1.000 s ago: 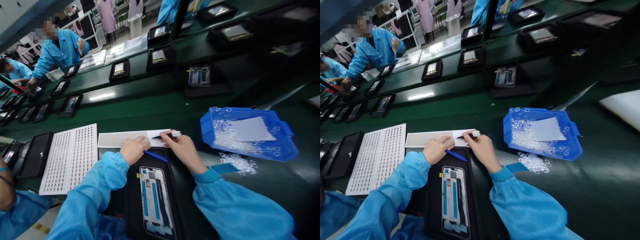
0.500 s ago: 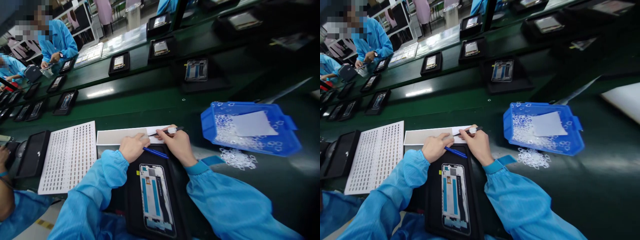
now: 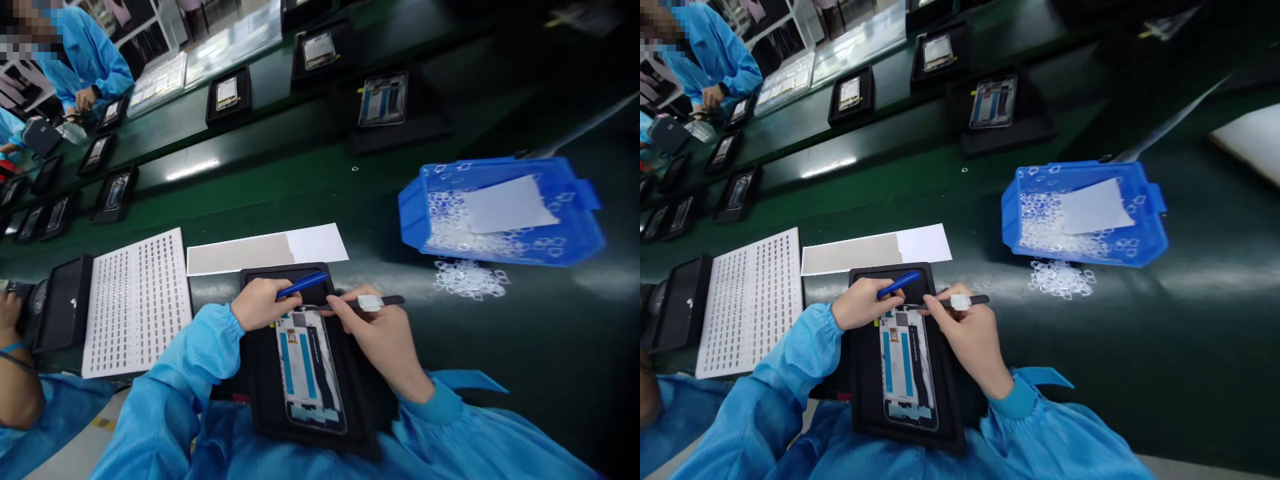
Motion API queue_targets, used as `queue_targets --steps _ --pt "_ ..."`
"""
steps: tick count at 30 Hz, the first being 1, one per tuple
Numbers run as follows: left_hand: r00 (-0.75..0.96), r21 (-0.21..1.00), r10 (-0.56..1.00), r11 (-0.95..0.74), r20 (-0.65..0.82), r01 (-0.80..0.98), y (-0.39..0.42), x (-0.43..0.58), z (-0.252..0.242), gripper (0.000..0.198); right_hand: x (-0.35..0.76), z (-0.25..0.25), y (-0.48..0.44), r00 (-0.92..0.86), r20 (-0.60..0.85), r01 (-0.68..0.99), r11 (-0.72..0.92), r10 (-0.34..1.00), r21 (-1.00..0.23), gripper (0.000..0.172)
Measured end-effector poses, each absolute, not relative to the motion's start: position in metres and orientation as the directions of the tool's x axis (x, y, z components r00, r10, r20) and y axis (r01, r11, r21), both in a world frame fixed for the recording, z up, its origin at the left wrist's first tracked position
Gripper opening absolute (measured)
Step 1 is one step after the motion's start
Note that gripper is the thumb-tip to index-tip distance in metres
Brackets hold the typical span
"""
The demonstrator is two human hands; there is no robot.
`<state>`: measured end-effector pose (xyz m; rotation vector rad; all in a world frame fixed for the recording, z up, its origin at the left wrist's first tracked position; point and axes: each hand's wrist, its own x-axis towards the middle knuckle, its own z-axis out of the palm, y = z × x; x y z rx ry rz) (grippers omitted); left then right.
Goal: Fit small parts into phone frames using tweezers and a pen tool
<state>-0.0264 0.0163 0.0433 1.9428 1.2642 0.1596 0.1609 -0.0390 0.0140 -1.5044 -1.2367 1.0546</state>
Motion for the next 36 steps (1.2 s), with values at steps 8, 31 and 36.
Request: queue_targets --steps 8,31,36 --pt "0.475 0.652 0.787 -0.125 -0.394 0.748 0.018 -0.022 0.047 0.014 0.162 0.004 -0.039 0.119 -0.032 0.272 -0.064 0.992 -0.960 0.030" --pt "0.402 0.390 0.808 -0.235 -0.431 0.890 0.007 -0.013 0.051 0.016 0.164 0.002 -0.042 0.060 0.124 0.355 0.095 0.990 -0.930 0.024" --pt "0.394 0.391 0.815 -0.227 -0.425 0.892 0.008 -0.013 0.049 0.015 0.161 0.004 -0.043 0.034 0.184 0.465 0.148 0.982 -0.873 0.024"
